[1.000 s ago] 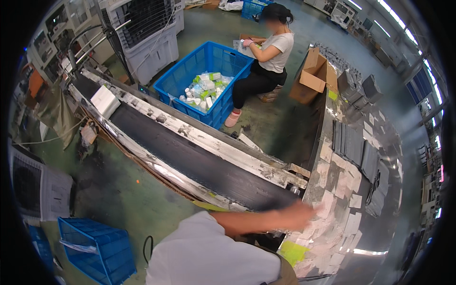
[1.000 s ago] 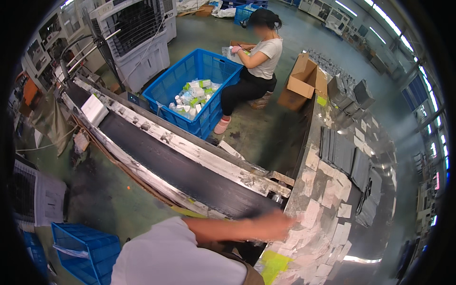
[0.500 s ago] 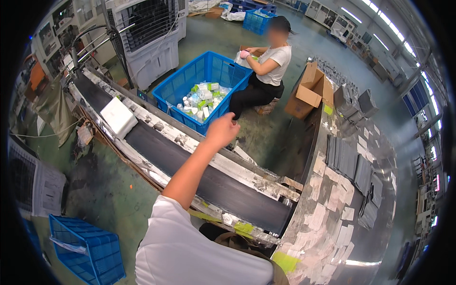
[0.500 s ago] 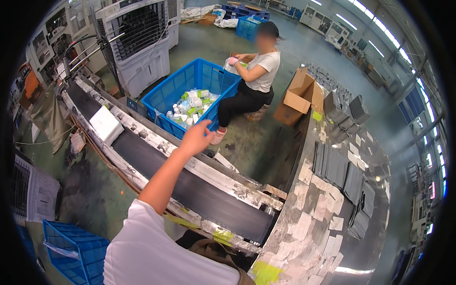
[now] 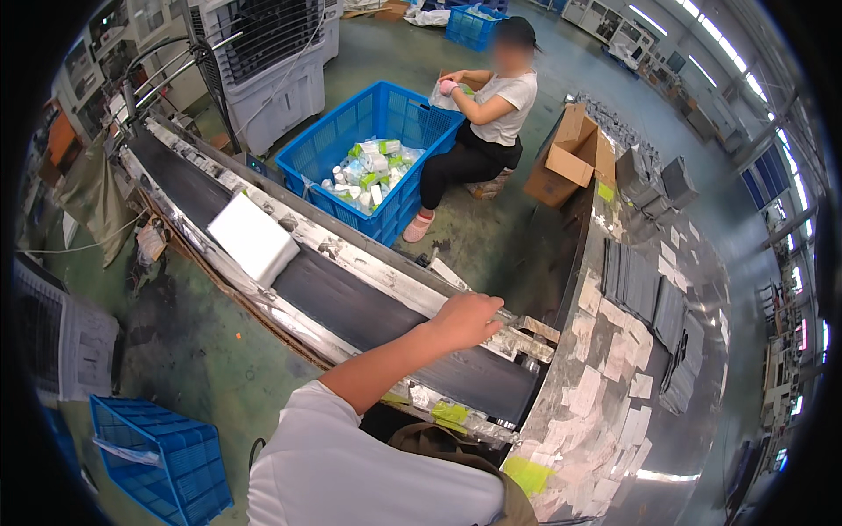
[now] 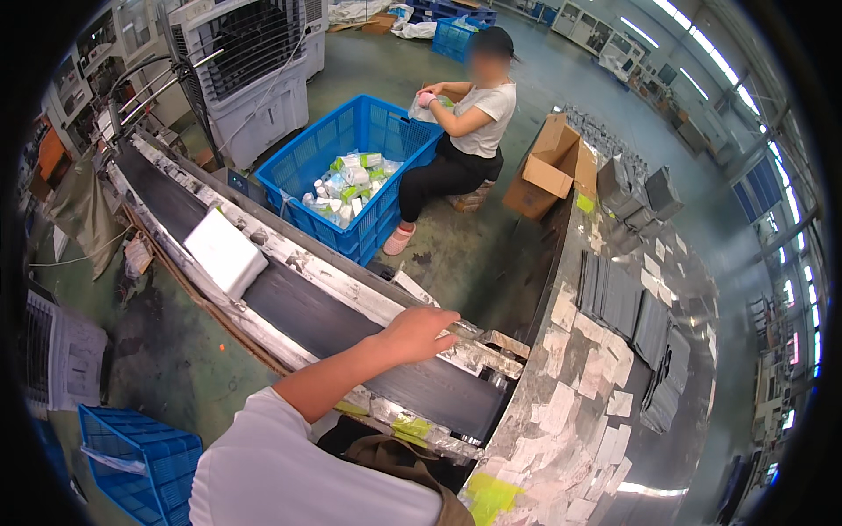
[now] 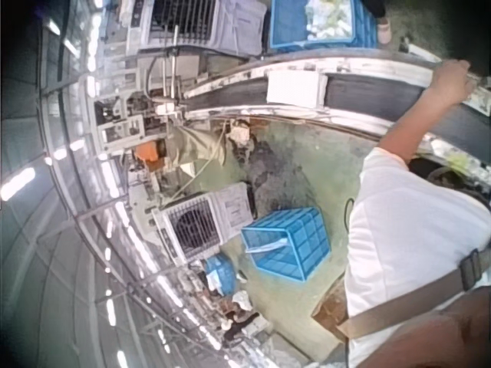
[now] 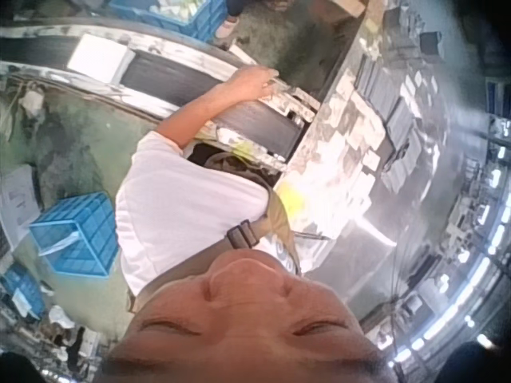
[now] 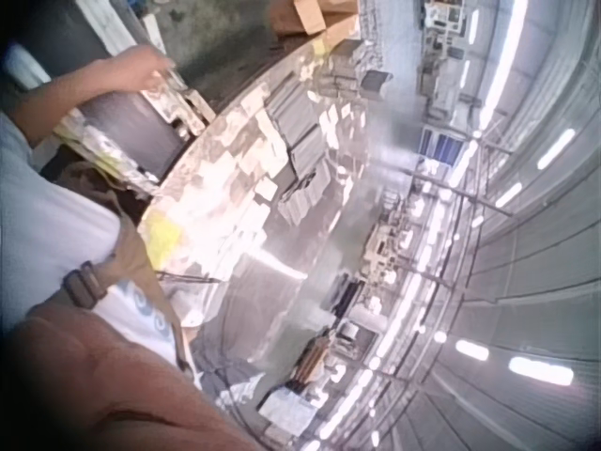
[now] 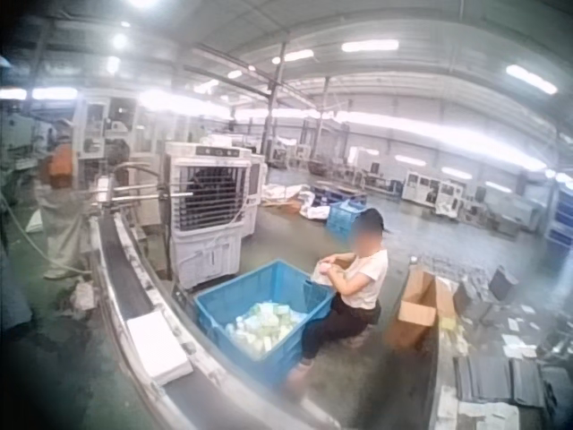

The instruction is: The person inserts tissue packs into plastic mailer bags by hand, folds and seals the bags, and stacks the packed mailers on a metal table.

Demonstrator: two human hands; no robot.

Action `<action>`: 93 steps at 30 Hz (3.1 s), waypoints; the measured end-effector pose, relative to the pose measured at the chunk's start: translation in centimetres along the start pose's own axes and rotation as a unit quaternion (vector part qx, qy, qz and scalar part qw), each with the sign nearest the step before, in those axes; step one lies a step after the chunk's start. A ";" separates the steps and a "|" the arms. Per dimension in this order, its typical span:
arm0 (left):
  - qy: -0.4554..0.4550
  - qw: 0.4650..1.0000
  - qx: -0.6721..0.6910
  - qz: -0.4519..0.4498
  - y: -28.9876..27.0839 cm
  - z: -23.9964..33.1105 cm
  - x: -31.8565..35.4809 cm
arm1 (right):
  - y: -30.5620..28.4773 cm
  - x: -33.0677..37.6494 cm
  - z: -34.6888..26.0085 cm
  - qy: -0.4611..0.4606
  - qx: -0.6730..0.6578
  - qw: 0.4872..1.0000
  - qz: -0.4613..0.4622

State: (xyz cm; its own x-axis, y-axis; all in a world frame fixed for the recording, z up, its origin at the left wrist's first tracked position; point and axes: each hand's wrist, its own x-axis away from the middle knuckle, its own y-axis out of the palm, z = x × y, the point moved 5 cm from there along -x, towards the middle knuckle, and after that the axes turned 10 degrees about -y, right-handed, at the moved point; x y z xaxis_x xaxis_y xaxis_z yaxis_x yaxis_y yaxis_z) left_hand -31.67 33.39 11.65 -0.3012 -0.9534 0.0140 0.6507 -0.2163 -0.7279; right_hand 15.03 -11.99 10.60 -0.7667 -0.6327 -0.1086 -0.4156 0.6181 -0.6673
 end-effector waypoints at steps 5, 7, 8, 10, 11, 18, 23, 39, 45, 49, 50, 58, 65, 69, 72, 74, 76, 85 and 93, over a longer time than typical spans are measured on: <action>0.007 0.999 0.021 0.045 -0.7 -1.0 -0.3 | 0.7 -0.9 -0.3 -0.011 -0.001 1.000 0.001; 0.005 0.999 0.021 0.044 -0.5 -0.8 -0.2 | 0.9 -1.2 -0.4 -0.015 0.000 1.000 0.002; -0.005 1.000 0.012 0.009 -0.1 -0.6 -0.2 | 0.9 -1.2 -0.5 -0.016 0.002 1.000 0.003; -0.014 1.000 0.004 -0.025 0.7 -0.6 0.0 | 0.6 -1.2 -0.5 -0.017 0.006 1.000 0.005; -0.006 1.000 0.007 -0.022 1.2 -0.8 0.0 | 0.4 -1.2 -0.6 -0.017 0.009 1.000 0.005; 0.017 0.999 0.022 -0.014 2.6 -1.5 0.1 | -0.5 -0.9 -0.7 -0.017 0.026 0.999 0.007; -0.040 0.998 0.017 -0.045 1.1 -0.7 0.5 | -1.5 -0.6 -0.6 -0.016 0.038 0.999 0.015; -0.151 0.975 0.153 0.061 -2.7 -4.4 -1.0 | -0.2 4.4 2.2 0.032 0.043 0.999 0.001; -0.165 0.953 0.115 0.225 -7.6 -7.1 -2.5 | -0.8 5.6 2.8 0.043 0.049 0.998 0.014; -0.062 0.987 0.135 0.061 -2.9 -1.5 -1.2 | -1.5 7.6 3.4 0.060 0.054 0.996 0.025; -0.005 0.989 0.132 0.069 0.0 -1.6 -0.7 | -1.4 7.9 3.5 0.061 0.054 0.996 0.024; 0.099 0.980 0.124 -0.125 8.3 4.7 1.9 | -1.7 8.9 4.2 0.072 0.060 0.995 0.044; 0.095 0.981 0.135 -0.102 8.1 4.8 2.5 | -2.7 8.4 4.3 0.067 0.077 0.994 0.035; 0.092 0.982 0.119 -0.113 8.4 4.9 2.7 | -2.8 8.0 4.3 0.067 0.087 0.994 0.019; 0.113 0.982 0.094 -0.121 9.8 4.5 3.0 | -2.7 7.4 4.3 0.060 0.093 0.994 0.008; 0.111 0.981 0.098 -0.123 9.4 4.7 3.1 | -2.7 7.2 4.2 0.061 0.097 0.993 0.003; 0.108 0.981 0.103 -0.124 9.2 4.7 3.1 | -2.7 7.1 4.2 0.060 0.101 0.993 -0.001; 0.113 0.980 0.097 -0.135 9.5 4.5 3.2 | -2.2 4.5 3.1 0.032 0.119 0.992 -0.018; 0.121 0.975 0.083 -0.166 9.7 4.5 3.8 | -2.6 3.6 2.3 0.020 0.141 0.990 -0.023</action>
State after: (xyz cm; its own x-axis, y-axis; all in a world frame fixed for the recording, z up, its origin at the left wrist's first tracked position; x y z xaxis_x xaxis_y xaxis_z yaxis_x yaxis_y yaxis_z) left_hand -23.34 26.73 7.70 -0.6575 -0.7516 0.0534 0.5866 -0.5551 -0.5898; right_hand 14.45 -16.98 10.30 -0.7716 -0.6344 -0.0469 -0.3027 0.4310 -0.8501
